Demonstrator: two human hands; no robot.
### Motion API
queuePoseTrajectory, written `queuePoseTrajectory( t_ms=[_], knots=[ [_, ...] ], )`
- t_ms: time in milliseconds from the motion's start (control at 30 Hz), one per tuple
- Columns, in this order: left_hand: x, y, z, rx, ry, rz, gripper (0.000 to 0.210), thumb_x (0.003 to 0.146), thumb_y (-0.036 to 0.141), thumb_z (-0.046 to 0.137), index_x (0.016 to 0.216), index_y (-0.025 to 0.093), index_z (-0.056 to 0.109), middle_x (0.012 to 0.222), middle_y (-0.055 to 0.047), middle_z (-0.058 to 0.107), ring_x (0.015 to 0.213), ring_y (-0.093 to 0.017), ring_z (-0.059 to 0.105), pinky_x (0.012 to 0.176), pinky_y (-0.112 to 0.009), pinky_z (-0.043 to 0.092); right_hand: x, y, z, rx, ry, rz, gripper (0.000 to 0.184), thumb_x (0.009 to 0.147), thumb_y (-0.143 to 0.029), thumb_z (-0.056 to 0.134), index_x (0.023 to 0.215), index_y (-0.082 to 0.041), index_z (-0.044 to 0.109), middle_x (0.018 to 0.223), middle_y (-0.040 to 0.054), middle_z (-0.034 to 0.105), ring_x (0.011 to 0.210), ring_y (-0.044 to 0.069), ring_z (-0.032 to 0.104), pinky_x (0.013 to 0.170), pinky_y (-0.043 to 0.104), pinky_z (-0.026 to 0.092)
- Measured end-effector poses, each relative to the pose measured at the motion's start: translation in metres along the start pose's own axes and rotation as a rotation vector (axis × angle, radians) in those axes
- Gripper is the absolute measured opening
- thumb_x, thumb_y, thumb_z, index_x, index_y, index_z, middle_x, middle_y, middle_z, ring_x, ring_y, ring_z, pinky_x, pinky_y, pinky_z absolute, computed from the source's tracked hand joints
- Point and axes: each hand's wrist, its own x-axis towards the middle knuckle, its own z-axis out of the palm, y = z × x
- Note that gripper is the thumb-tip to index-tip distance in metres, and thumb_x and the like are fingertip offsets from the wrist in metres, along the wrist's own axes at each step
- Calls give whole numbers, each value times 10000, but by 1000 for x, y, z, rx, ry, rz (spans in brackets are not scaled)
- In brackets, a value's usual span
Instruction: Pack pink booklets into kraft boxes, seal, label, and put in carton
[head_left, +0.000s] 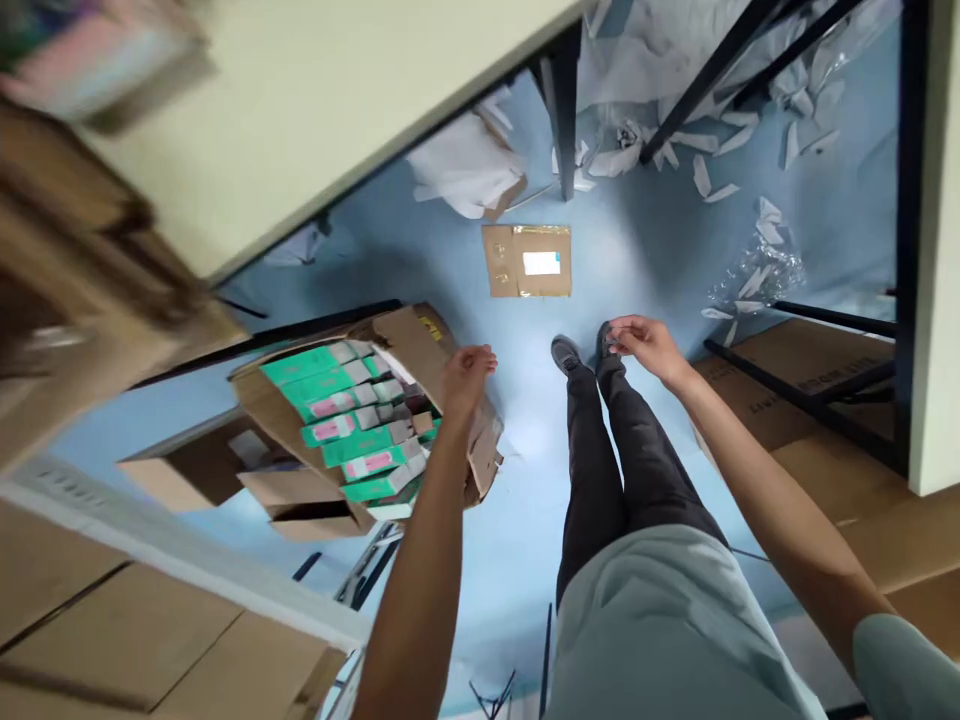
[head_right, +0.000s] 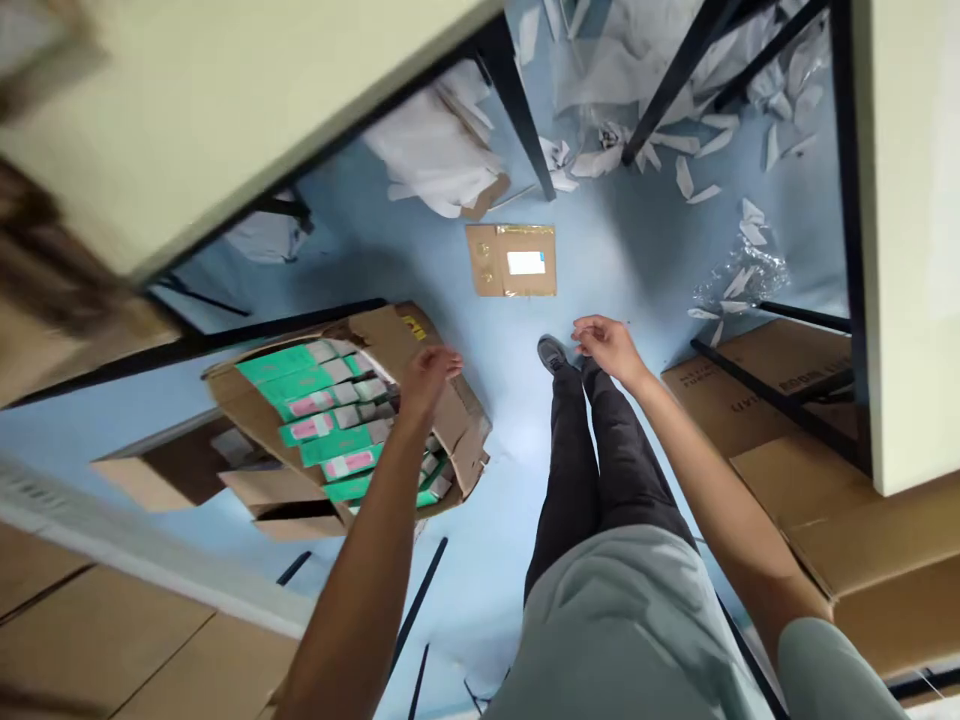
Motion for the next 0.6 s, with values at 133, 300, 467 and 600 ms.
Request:
queuePoseTrajectory(
  t_ms=[133, 300, 467, 600],
  knots=[
    [100, -48, 35, 58, 32, -97, 264, 869, 416, 767, 831, 210, 606, 840, -53, 743, 768, -158, 724, 768, -283, 602, 82, 65, 4, 79, 14, 106, 271, 880, -385, 844, 1040, -178, 771, 1019, 89, 845, 809, 172, 792, 837, 340, 691],
    [217, -95, 66, 172, 100, -159, 173, 852, 289, 737, 802, 205, 595, 826, -50, 733, 748, -157, 709, 790, -307, 595, 194, 150, 18, 196, 23, 178, 227, 845, -332, 883, 979, -177, 784, 999, 107, 848, 933, 214, 800, 924, 378, 692],
    [331, -127, 78, 220, 160, -134, 96, 850, 250, 728, 841, 207, 642, 889, -26, 708, 798, -148, 661, 809, -293, 573, 300, 220, 33, 163, 50, 192, 233, 887, -313, 822, 1061, -162, 781, 1038, 100, 818, 1006, 218, 778, 1028, 399, 642],
    [408, -149, 87, 234, 223, -186, 231, 800, 278, 827, 904, 233, 626, 985, -18, 674, 904, -164, 635, 841, -291, 572, 373, 268, 54, 113, 59, 175, 333, 905, -332, 794, 1190, -167, 747, 1178, 113, 801, 1168, 258, 740, 1097, 450, 597]
  ],
)
